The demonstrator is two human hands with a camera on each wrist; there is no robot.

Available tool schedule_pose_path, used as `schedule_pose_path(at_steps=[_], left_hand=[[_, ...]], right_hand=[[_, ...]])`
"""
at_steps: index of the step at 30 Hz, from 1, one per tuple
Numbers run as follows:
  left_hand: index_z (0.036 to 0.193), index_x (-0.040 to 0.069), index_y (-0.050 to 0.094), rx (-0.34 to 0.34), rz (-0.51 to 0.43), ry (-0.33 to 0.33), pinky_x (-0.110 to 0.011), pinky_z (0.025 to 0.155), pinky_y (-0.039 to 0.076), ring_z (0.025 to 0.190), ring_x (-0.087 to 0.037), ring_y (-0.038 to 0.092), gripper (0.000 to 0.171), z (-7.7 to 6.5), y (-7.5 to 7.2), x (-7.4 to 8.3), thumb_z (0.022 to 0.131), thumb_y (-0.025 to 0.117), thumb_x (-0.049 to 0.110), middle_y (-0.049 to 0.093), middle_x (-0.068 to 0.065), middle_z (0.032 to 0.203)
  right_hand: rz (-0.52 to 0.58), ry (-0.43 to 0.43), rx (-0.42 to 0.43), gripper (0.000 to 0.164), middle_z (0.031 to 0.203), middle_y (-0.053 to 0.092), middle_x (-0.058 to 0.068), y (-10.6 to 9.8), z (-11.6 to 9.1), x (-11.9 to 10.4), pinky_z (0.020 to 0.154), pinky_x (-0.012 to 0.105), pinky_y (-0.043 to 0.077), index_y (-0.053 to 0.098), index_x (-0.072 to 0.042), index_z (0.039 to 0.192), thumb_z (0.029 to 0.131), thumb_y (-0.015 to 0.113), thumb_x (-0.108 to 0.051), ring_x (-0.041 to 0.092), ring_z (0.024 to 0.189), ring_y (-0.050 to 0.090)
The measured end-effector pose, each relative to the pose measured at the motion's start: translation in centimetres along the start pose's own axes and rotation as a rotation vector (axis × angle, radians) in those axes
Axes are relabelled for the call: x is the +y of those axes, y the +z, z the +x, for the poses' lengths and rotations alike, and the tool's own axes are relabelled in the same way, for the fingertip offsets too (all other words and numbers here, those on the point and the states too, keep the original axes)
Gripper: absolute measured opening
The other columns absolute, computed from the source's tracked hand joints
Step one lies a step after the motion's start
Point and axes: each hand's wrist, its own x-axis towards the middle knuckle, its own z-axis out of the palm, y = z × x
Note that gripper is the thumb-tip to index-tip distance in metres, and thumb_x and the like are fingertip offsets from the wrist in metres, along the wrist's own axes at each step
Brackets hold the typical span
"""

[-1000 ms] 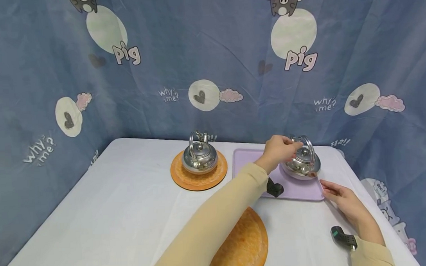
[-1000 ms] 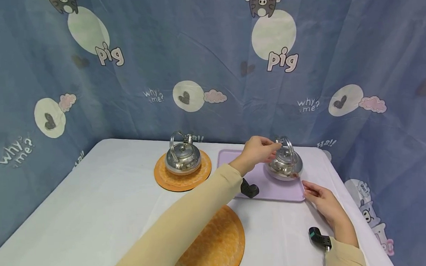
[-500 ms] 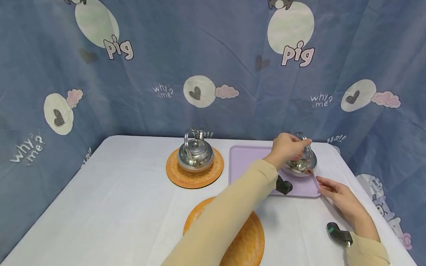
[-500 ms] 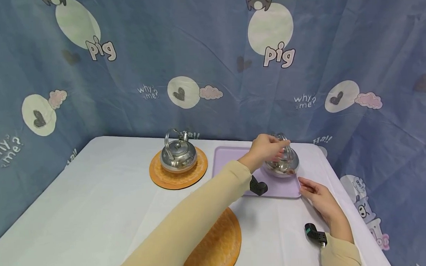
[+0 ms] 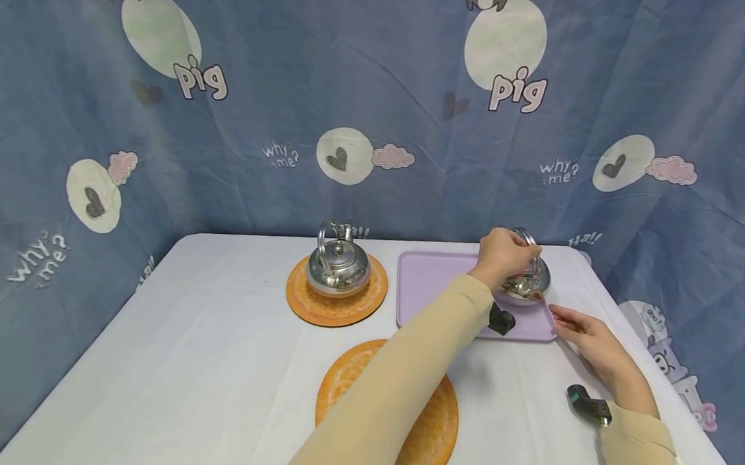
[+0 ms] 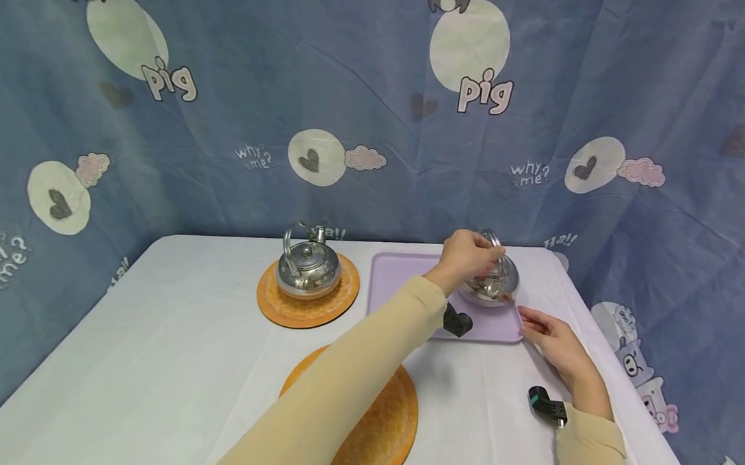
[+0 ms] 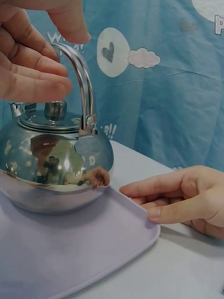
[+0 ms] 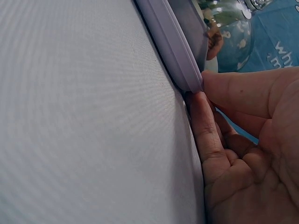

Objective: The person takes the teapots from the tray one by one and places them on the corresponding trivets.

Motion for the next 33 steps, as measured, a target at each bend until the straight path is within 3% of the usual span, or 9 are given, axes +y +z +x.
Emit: schedule_pose_path(at_steps=[6,10,12,17,20,23,29,33], left_hand=[[0.085,0.022,0.078,0.023,0.02,0.008,-0.017,0.07,0.05,0.088,-0.007,0.063,0.023,0.4,0.4,0.1,0.086,0.076,0.044,0.072,0.009,0.087],[0.082,0.021,0.077,0.042,0.011,0.006,-0.018,0.076,0.051,0.093,-0.009,0.065,0.022,0.7,0.7,-0.1,0.086,0.077,0.042,0.072,0.009,0.085],[0.08,0.021,0.076,0.044,0.0,-0.004,-0.019,0.076,0.051,0.094,-0.01,0.065,0.021,0.8,0.8,-0.1,0.086,0.077,0.041,0.071,0.008,0.084],[0.082,0.02,0.075,0.052,-0.054,-0.021,-0.021,0.074,0.051,0.093,-0.01,0.063,0.022,1.0,1.1,-0.2,0.086,0.077,0.041,0.07,0.007,0.085],[0.081,0.019,0.075,0.059,-0.097,-0.021,-0.021,0.072,0.05,0.089,-0.009,0.061,0.022,1.1,1.3,-0.1,0.087,0.077,0.04,0.07,0.007,0.084],[0.079,0.018,0.074,0.064,-0.131,-0.018,-0.021,0.072,0.05,0.088,-0.009,0.061,0.021,1.2,1.4,0.0,0.087,0.077,0.037,0.07,0.007,0.082],[0.078,0.016,0.073,0.074,-0.174,-0.024,-0.02,0.07,0.051,0.086,-0.009,0.061,0.018,1.3,1.6,0.3,0.086,0.078,0.032,0.069,0.006,0.081],[0.078,0.016,0.07,0.058,-0.196,-0.039,-0.02,0.065,0.05,0.079,-0.008,0.062,0.018,1.5,1.7,0.3,0.086,0.079,0.029,0.068,0.005,0.08]], right_hand=[[0.054,-0.035,-0.001,0.056,0.117,0.061,-0.019,0.1,0.1,0.1,0.084,0.001,0.043,0.038,0.01,0.147,0.101,0.059,-0.014,-0.019,0.1,0.053],[0.081,-0.059,-0.003,0.057,0.115,0.061,-0.021,0.3,0.3,0.1,0.085,0.002,0.044,0.038,0.012,0.146,0.1,0.06,-0.014,-0.018,0.101,0.054],[0.07,-0.049,-0.005,0.058,0.121,0.062,-0.015,0.3,0.3,0.1,0.085,0.001,0.044,0.038,0.01,0.146,0.1,0.06,-0.017,-0.018,0.102,0.053],[0.026,0.011,-0.004,0.059,0.142,0.054,0.019,0.4,0.4,-0.1,0.085,0.0,0.041,0.038,0.005,0.149,0.101,0.059,-0.023,-0.018,0.103,0.05],[0.021,0.025,-0.004,0.059,0.145,0.049,0.025,0.4,0.4,-0.1,0.085,0.0,0.04,0.038,0.004,0.149,0.101,0.059,-0.023,-0.019,0.103,0.05],[0.025,0.019,0.003,0.059,0.141,0.054,0.019,0.3,0.3,0.0,0.085,0.0,0.041,0.038,0.005,0.149,0.101,0.06,-0.021,-0.016,0.103,0.051],[0.041,-0.002,0.019,0.056,0.122,0.061,-0.014,0.0,0.3,0.2,0.086,0.001,0.042,0.04,0.006,0.148,0.1,0.06,-0.017,-0.012,0.104,0.055],[0.051,0.006,0.022,0.056,0.117,0.059,-0.02,-0.1,0.2,0.3,0.085,0.001,0.043,0.04,0.006,0.147,0.1,0.06,-0.016,-0.013,0.103,0.054]])
